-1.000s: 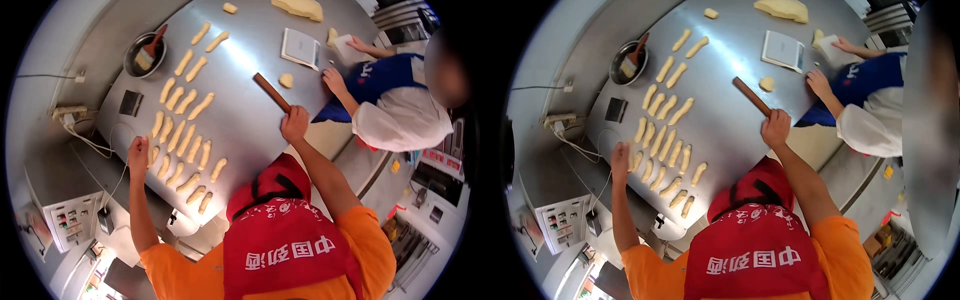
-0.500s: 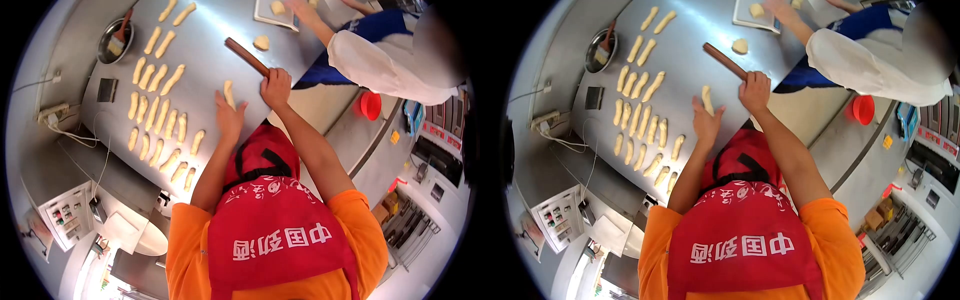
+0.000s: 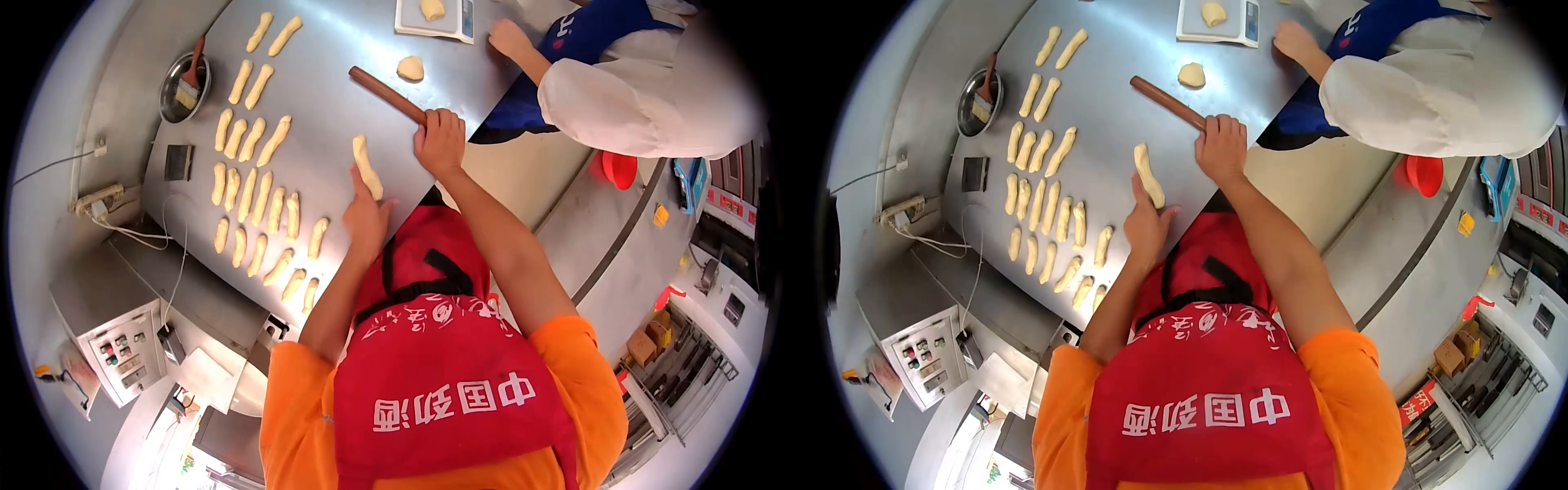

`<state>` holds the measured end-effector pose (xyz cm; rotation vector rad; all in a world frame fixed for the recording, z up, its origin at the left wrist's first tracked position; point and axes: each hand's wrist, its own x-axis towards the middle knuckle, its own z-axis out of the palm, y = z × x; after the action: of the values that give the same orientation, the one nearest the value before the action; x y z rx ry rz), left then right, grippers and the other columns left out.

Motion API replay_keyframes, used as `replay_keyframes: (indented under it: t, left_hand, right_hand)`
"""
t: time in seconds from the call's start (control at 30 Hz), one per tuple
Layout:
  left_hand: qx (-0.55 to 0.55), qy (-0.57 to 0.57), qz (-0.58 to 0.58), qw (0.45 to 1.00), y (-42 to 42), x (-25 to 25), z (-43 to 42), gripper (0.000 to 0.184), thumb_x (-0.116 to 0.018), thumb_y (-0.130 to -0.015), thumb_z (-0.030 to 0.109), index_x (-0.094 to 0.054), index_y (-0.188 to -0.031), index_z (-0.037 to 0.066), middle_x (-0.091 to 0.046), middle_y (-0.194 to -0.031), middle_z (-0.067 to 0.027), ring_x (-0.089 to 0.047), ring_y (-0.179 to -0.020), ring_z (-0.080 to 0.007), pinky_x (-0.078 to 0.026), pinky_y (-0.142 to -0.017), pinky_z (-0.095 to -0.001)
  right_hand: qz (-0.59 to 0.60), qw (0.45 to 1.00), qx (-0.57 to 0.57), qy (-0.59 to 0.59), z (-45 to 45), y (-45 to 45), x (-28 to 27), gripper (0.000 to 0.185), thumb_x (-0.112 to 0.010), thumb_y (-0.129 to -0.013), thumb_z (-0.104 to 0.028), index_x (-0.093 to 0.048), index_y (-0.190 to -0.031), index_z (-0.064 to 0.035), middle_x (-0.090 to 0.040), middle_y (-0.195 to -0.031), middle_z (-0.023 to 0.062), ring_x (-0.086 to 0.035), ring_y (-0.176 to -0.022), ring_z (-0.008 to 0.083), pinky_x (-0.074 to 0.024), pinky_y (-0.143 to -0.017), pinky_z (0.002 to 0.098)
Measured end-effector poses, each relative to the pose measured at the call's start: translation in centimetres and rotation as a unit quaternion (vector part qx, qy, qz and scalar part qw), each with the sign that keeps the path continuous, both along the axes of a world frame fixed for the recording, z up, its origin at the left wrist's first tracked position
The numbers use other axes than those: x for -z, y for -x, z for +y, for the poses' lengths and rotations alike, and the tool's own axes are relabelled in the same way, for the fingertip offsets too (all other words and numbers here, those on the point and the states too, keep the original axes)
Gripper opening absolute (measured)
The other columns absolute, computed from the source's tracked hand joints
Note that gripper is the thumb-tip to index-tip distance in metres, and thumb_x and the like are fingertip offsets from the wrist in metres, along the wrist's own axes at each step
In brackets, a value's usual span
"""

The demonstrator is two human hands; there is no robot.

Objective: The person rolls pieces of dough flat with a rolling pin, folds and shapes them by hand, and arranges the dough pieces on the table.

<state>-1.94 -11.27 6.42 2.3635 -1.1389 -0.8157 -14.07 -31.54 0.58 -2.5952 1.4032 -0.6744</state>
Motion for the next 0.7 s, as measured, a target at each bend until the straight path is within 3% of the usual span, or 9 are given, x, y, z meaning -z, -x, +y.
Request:
replay_keyframes:
  t: [0.1,0.2,0.3,0.4,0.5,0.6,0.67,0.7]
  left_hand:
    - [-0.010,-0.073,-0.062,0.995,-0.5,-3.2,0.6,0.108,-0.082,-0.096,0.045,-0.024,-0.169,-0.010,-0.068,-0.136,-0.0330,-0.069,-0.122,-0.0494,-0.056,-0.100,-0.0549]
    - [0.060,0.165,-0.215,0.961,-3.5,1.6,-0.4,0.103,-0.078,-0.098,0.048,-0.030,-0.167,-0.012,-0.045,-0.163,-0.0388,-0.040,-0.154,-0.0566,-0.036,-0.126,-0.0602]
    - [0.075,0.208,-0.171,0.960,-3.1,5.9,-5.0,0.102,-0.073,-0.102,0.049,-0.028,-0.167,-0.014,-0.026,-0.174,-0.0400,-0.016,-0.164,-0.0587,-0.011,-0.135,-0.0642]
    - [0.098,0.224,-0.161,0.956,-0.4,6.1,-8.0,0.100,-0.067,-0.105,0.050,-0.024,-0.170,-0.012,-0.015,-0.177,-0.0409,-0.007,-0.167,-0.0580,-0.007,-0.136,-0.0630]
    - [0.081,0.230,-0.099,0.965,-0.4,5.4,-8.0,0.099,-0.063,-0.107,0.053,-0.021,-0.173,-0.008,-0.014,-0.179,-0.0377,-0.007,-0.168,-0.0560,-0.007,-0.136,-0.0630]
    - [-0.021,0.350,0.063,0.935,-3.1,3.9,-5.4,0.091,-0.059,-0.110,0.050,-0.023,-0.174,-0.005,-0.015,-0.182,-0.0326,-0.008,-0.168,-0.0549,-0.008,-0.136,-0.0625]
    - [-0.120,0.358,0.041,0.925,-4.8,0.1,-3.8,0.080,-0.061,-0.111,0.041,-0.032,-0.171,-0.003,-0.024,-0.181,-0.0283,-0.018,-0.167,-0.0531,-0.015,-0.135,-0.0630]
    - [-0.106,0.350,-0.023,0.931,-6.0,-1.0,-3.2,0.078,-0.063,-0.110,0.039,-0.036,-0.170,-0.003,-0.028,-0.179,-0.0282,-0.021,-0.166,-0.0526,-0.018,-0.134,-0.0634]
  right_hand:
    - [-0.008,1.000,-0.005,0.007,0.0,0.1,-0.2,0.031,-0.072,-0.088,-0.020,-0.064,-0.116,-0.0066,-0.061,-0.114,0.0138,-0.059,-0.109,0.0346,-0.0444,-0.097,0.0490]
    - [-0.002,1.000,0.002,0.005,0.1,-0.1,0.0,0.031,-0.072,-0.087,-0.019,-0.064,-0.115,-0.0070,-0.061,-0.114,0.0135,-0.059,-0.108,0.0344,-0.0442,-0.097,0.0485]
    - [0.004,1.000,-0.003,0.006,0.0,0.1,0.0,0.036,-0.073,-0.090,-0.024,-0.065,-0.120,-0.0061,-0.061,-0.114,0.0135,-0.059,-0.109,0.0343,-0.0441,-0.097,0.0481]
    - [-0.015,1.000,-0.004,0.004,0.0,0.0,-0.2,0.045,-0.076,-0.093,-0.032,-0.065,-0.127,-0.0045,-0.062,-0.115,0.0137,-0.059,-0.110,0.0341,-0.0440,-0.097,0.0479]
    - [-0.014,1.000,0.008,0.003,0.2,-0.2,-0.1,0.048,-0.079,-0.094,-0.035,-0.067,-0.130,-0.0058,-0.063,-0.116,0.0128,-0.059,-0.112,0.0336,-0.0435,-0.098,0.0483]
    - [-0.021,1.000,-0.011,-0.001,-0.1,-0.1,-0.5,0.041,-0.080,-0.094,-0.029,-0.070,-0.128,-0.0076,-0.065,-0.111,0.0117,-0.061,-0.107,0.0342,-0.0453,-0.095,0.0480]
    - [-0.031,0.997,-0.030,-0.067,-0.1,0.3,-1.6,0.038,-0.080,-0.094,-0.024,-0.071,-0.127,-0.0084,-0.066,-0.107,0.0113,-0.063,-0.103,0.0351,-0.0467,-0.092,0.0480]
    - [-0.037,0.993,-0.044,-0.100,-0.2,0.3,-2.1,0.036,-0.080,-0.094,-0.022,-0.072,-0.126,-0.0088,-0.067,-0.105,0.0111,-0.063,-0.101,0.0355,-0.0475,-0.091,0.0480]
